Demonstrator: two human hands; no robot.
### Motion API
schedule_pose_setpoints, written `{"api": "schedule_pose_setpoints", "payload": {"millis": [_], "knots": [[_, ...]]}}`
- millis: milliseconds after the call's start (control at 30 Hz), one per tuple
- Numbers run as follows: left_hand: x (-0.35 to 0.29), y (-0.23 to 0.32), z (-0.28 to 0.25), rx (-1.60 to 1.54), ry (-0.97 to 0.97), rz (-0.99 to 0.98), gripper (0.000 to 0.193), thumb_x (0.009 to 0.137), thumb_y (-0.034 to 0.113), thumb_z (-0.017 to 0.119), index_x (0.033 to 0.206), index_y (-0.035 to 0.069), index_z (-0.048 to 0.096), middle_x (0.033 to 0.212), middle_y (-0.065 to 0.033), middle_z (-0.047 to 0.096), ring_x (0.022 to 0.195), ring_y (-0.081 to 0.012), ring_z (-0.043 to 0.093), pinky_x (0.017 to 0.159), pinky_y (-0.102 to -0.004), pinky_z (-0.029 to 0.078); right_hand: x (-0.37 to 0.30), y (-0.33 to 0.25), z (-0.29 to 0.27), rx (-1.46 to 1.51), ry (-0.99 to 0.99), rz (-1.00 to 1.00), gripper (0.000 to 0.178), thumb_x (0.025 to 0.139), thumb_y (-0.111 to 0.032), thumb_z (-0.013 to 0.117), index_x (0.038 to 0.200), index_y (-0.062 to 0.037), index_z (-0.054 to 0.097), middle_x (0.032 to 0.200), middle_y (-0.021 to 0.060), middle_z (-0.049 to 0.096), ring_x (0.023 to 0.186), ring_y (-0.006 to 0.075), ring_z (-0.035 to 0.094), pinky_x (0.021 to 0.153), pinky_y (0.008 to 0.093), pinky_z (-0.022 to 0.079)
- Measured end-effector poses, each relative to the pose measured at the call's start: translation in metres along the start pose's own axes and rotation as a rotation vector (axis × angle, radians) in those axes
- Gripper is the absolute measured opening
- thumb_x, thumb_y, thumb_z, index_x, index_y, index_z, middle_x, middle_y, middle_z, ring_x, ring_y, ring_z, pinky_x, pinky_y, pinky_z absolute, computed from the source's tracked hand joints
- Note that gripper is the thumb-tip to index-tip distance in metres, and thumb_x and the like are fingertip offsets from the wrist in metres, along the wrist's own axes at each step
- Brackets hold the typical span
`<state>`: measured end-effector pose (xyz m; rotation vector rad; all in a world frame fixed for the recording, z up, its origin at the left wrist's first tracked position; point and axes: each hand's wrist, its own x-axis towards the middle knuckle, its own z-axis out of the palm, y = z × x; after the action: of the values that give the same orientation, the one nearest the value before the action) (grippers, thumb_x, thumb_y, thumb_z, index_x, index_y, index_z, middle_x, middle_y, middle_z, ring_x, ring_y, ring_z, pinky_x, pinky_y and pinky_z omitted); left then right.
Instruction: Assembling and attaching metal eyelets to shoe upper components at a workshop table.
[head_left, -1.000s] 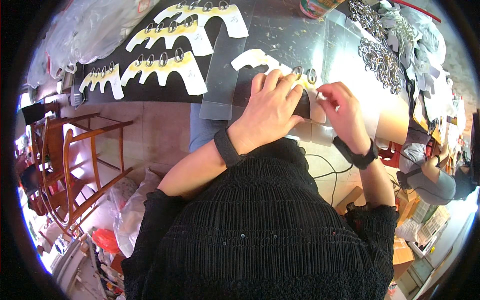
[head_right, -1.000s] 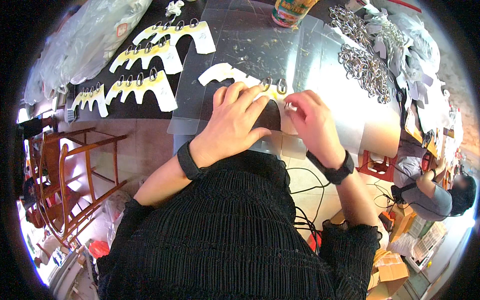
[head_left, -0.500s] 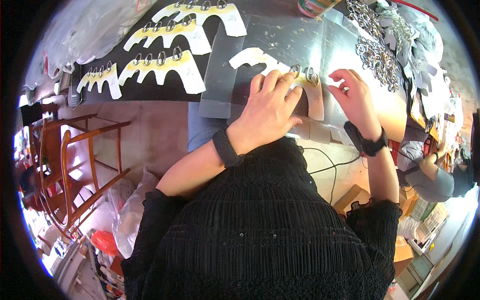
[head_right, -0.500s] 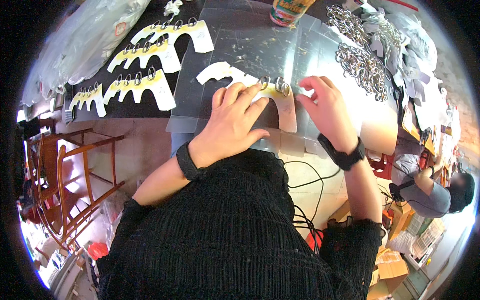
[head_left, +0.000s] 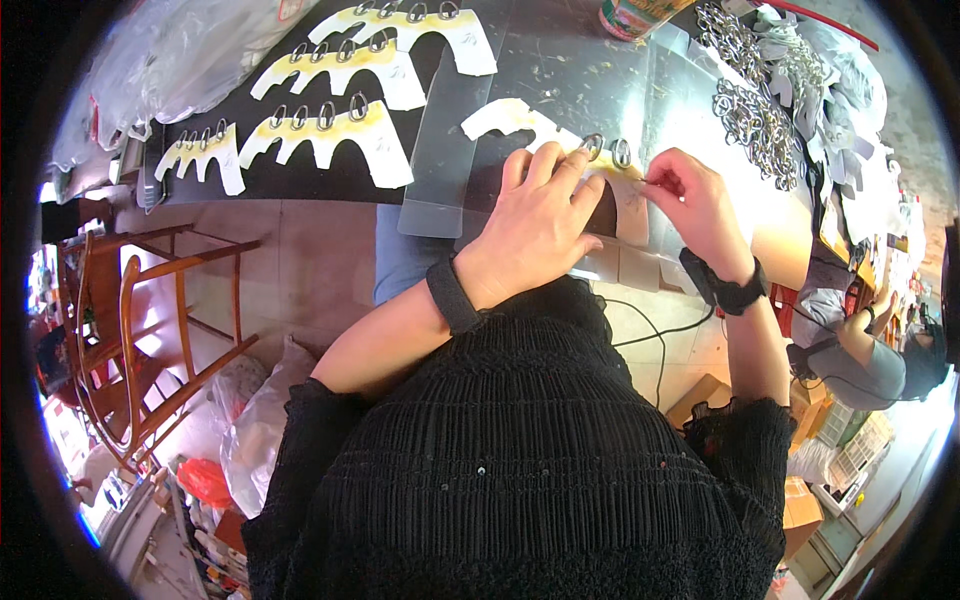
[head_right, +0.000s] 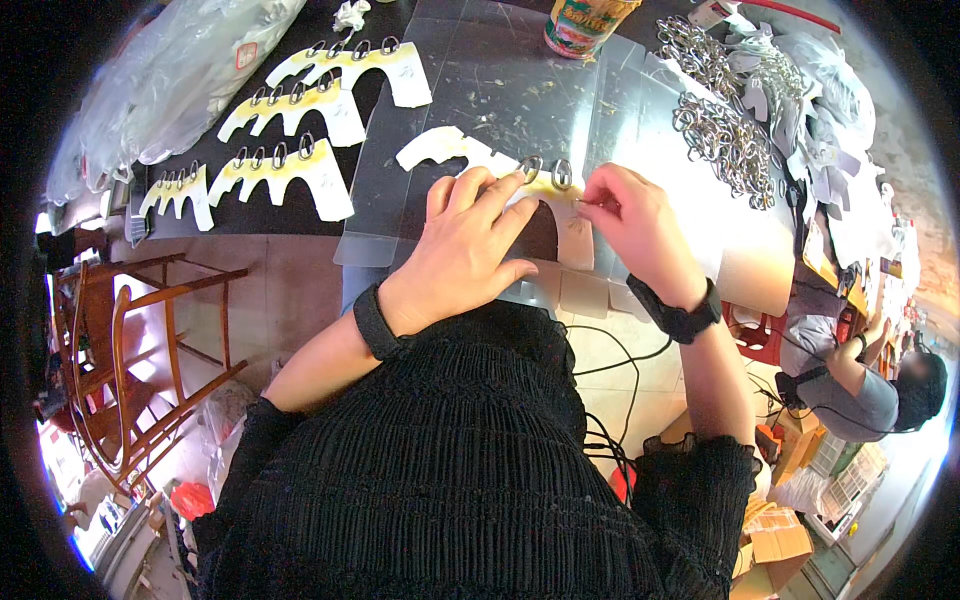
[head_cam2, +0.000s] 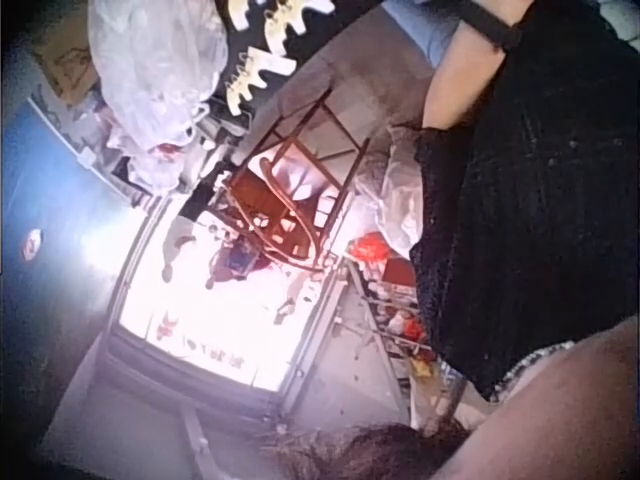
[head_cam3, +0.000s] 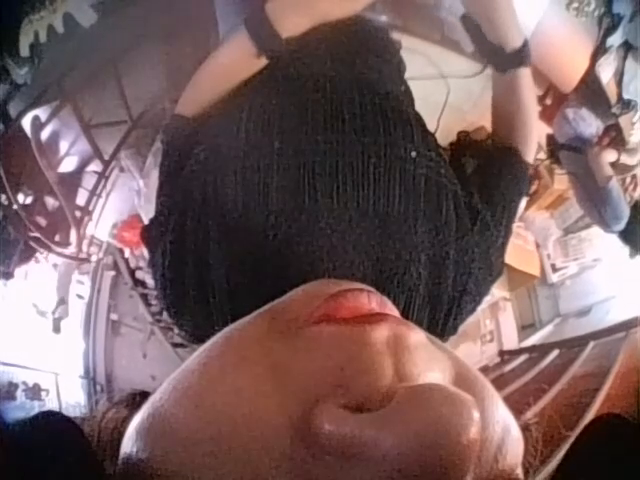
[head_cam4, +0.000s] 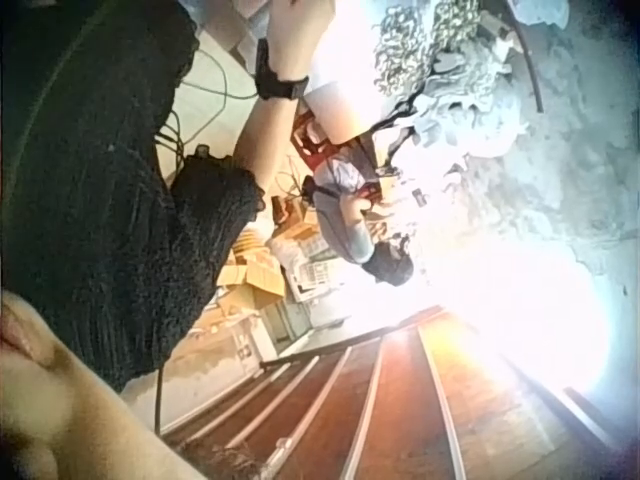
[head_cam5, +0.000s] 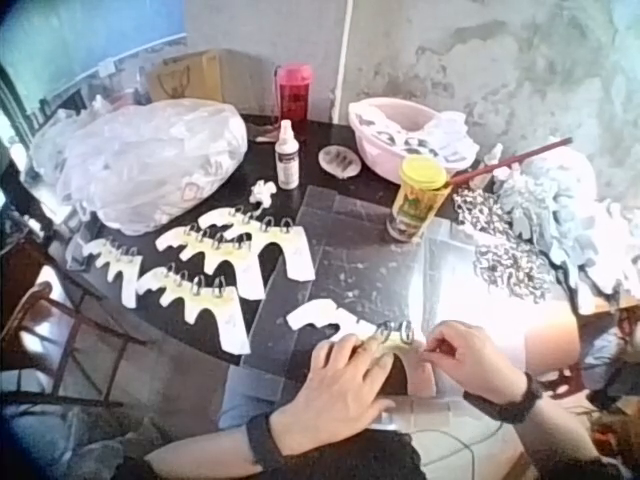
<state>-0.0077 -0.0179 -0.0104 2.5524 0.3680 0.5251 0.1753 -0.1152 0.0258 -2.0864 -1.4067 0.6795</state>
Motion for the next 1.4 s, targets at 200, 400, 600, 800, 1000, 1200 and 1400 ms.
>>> {"api": "schedule_pose_setpoints", "payload": {"millis": [200,400,600,800,1000,1200,1400], "knots": [[0.001,0.000,-0.001,-0.009,0.000,0.011,0.057,0.060,0.028,0.072,0.108,0.005,0.052,0.121,-0.0102,0.044,0.105,-0.0267,0.038,0.090,-0.0421,0.026,-0.005,0.030,-0.021,0.014,0.042,0.196,0.013,0.076,-0.004,0.059,0.088,-0.0019,0.056,0.073,0.0077,0.057,0.064,0.0142,0.056,0.061,0.0264,0.044],[0.000,0.002,-0.001,-0.001,0.002,0.010,0.057,0.059,0.027,0.072,0.108,0.005,0.052,0.122,-0.0108,0.043,0.107,-0.0273,0.037,0.089,-0.0420,0.026,0.032,-0.004,-0.005,-0.238,0.126,-0.302,0.013,0.073,-0.005,0.058,0.086,-0.0032,0.059,0.082,0.0139,0.056,0.071,0.0300,0.056,0.065,0.0351,0.046],[-0.001,0.002,0.002,0.003,0.003,0.023,0.056,0.060,0.029,0.071,0.106,0.004,0.053,0.123,-0.0118,0.043,0.110,-0.0282,0.036,0.088,-0.0424,0.026,0.063,-0.010,0.019,-0.310,-0.068,-0.205,0.012,0.071,-0.009,0.060,0.080,-0.0022,0.058,0.077,0.0148,0.059,0.074,0.0314,0.058,0.066,0.0369,0.046],[-0.004,-0.002,0.000,0.010,0.007,0.026,0.057,0.059,0.030,0.071,0.107,0.003,0.053,0.123,-0.0106,0.043,0.110,-0.0282,0.036,0.089,-0.0421,0.026,0.072,-0.013,0.019,-0.177,-0.207,-0.088,0.013,0.071,-0.005,0.060,0.082,0.0011,0.057,0.069,0.0122,0.060,0.062,0.0210,0.058,0.058,0.0295,0.046],[-0.007,0.002,-0.012,-0.004,-0.007,0.074,0.055,0.060,0.028,0.071,0.106,0.003,0.054,0.120,-0.0094,0.045,0.111,-0.0262,0.038,0.091,-0.0416,0.025,0.078,-0.011,0.018,-0.121,-0.242,0.032,0.011,0.071,-0.005,0.061,0.079,0.0014,0.058,0.066,0.0089,0.059,0.061,0.0154,0.057,0.057,0.0272,0.046],[-0.012,0.000,-0.004,-0.021,-0.005,0.076,0.056,0.059,0.028,0.072,0.105,0.001,0.053,0.114,-0.0099,0.049,0.113,-0.0246,0.039,0.093,-0.0405,0.025,0.080,-0.009,0.019,-0.138,-0.243,0.041,0.010,0.072,-0.004,0.061,0.080,0.0016,0.058,0.066,0.0077,0.059,0.061,0.0128,0.056,0.057,0.0255,0.046],[-0.007,-0.001,-0.006,-0.020,-0.031,0.081,0.056,0.060,0.027,0.071,0.105,0.000,0.052,0.111,-0.0102,0.050,0.113,-0.0237,0.040,0.095,-0.0416,0.024,0.079,-0.010,0.017,-0.060,-0.270,0.009,0.009,0.073,-0.003,0.060,0.080,0.0020,0.058,0.065,0.0053,0.058,0.061,0.0094,0.054,0.057,0.0240,0.045]]}}
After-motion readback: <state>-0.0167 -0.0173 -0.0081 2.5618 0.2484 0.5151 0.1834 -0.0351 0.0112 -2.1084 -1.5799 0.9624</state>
